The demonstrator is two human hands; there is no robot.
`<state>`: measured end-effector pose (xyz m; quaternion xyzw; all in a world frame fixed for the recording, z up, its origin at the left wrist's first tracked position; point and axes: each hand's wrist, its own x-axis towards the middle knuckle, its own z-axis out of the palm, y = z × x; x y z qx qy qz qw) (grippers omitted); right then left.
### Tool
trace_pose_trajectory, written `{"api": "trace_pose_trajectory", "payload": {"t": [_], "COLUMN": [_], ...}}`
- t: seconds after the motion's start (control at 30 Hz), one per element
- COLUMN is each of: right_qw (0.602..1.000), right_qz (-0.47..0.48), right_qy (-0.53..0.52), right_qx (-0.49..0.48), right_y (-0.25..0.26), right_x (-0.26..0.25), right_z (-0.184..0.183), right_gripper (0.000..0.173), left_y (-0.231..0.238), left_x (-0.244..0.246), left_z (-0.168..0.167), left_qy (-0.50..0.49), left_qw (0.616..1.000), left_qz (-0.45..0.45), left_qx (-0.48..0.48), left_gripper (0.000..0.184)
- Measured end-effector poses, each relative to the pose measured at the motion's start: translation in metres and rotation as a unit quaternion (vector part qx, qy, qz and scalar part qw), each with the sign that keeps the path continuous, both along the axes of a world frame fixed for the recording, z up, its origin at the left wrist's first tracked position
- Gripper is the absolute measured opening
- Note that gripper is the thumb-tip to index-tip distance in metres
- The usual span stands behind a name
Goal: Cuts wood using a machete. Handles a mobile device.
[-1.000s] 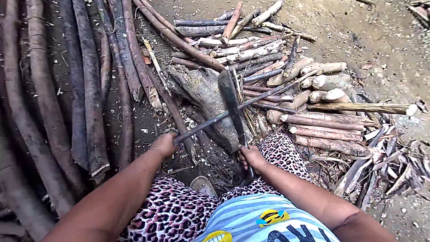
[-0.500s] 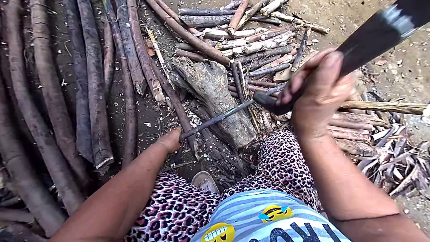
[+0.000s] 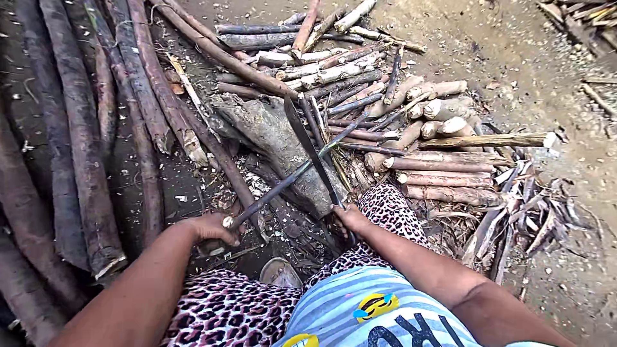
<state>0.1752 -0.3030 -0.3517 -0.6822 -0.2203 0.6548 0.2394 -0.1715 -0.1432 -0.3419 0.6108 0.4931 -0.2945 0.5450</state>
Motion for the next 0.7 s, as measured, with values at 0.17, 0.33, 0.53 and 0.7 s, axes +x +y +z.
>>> {"api": "trace_pose_trajectory", "payload": {"t": [0.17,0.33,0.53,0.7], "right_qw": [0.997,0.993,0.882,0.710], "right_qz": [-0.029,-0.083,-0.101,-0.182], "right_qy": [0.062,0.020,-0.048,-0.091], "right_qx": [-0.035,0.082,0.458,0.675], "right_y": [0.004,0.006,0.039,0.086], "right_x": [-0.003,-0.005,0.017,0.013], "right_z": [0.020,0.059,0.153,0.203], "right_gripper": [0.035,0.020,0.019,0.022], "left_y": [0.004,0.000,-0.003,-0.006], "left_x": [0.006,0.014,0.024,0.027], "left_z": [-0.001,-0.009,-0.003,0.006], "left_qy": [0.118,0.181,0.192,0.183], "left_qw": [0.973,0.939,0.923,0.924], "left_qz": [-0.039,-0.102,-0.166,-0.131], "left_qx": [0.193,0.274,0.290,0.309], "left_gripper": [0.035,0.038,0.037,0.040]}}
